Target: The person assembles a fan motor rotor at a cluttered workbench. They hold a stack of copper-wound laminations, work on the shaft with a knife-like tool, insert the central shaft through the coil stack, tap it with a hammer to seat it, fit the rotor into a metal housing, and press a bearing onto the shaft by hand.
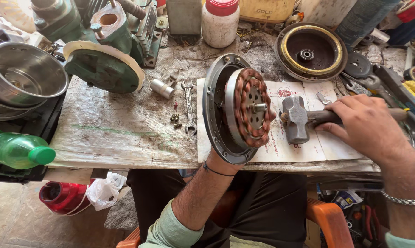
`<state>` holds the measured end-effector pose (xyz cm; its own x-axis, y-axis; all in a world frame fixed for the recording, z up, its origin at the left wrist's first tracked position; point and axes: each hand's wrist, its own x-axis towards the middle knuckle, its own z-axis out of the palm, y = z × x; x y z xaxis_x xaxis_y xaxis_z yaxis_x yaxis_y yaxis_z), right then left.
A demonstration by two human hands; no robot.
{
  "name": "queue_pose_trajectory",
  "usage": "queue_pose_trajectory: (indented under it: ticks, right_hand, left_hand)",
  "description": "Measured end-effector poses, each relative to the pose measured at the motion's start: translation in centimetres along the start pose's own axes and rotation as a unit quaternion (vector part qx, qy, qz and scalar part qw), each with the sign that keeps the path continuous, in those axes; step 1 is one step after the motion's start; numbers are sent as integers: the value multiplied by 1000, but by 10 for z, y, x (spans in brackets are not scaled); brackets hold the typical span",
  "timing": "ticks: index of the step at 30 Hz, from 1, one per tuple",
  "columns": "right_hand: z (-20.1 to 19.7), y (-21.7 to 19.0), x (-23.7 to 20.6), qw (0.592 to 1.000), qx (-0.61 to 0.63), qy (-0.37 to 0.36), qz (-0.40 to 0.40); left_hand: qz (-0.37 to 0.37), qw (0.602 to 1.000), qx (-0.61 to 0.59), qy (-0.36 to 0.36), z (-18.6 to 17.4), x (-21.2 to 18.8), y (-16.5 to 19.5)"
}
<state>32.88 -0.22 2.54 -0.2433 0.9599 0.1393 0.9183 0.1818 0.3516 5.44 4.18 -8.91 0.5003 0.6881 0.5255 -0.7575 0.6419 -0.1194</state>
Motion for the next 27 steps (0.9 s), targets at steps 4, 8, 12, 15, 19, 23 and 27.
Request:
queue_pose_trajectory:
  ticks: [4,8,12,15,19,23,27]
  right_hand:
    - [-14,-3,-12,998,-59,9,-12]
    - [-20,-8,-24,997,-65,30,30]
    - [-14,-6,-28,974,166,29,154]
    - [-13,-6,-32,801,572,43,169]
    - [-22,-26,-45,634,764,18,117]
    - [-29,-63,-49,660,737,9,148]
    - [-34,-85,-45,601,788,-16,133]
  left_hand:
    - [13,1000,11,12,11,7,-2]
    - [23,999,17,22,16,3,-1]
    - [25,1000,16,8,13,-4,2]
    - [19,1000,-6,4,10,-8,2]
    - [50,997,-13,49,9,-10,1]
    - [51,997,37,37,11,-8,1]
    - [40,999,17,18,14,-6,2]
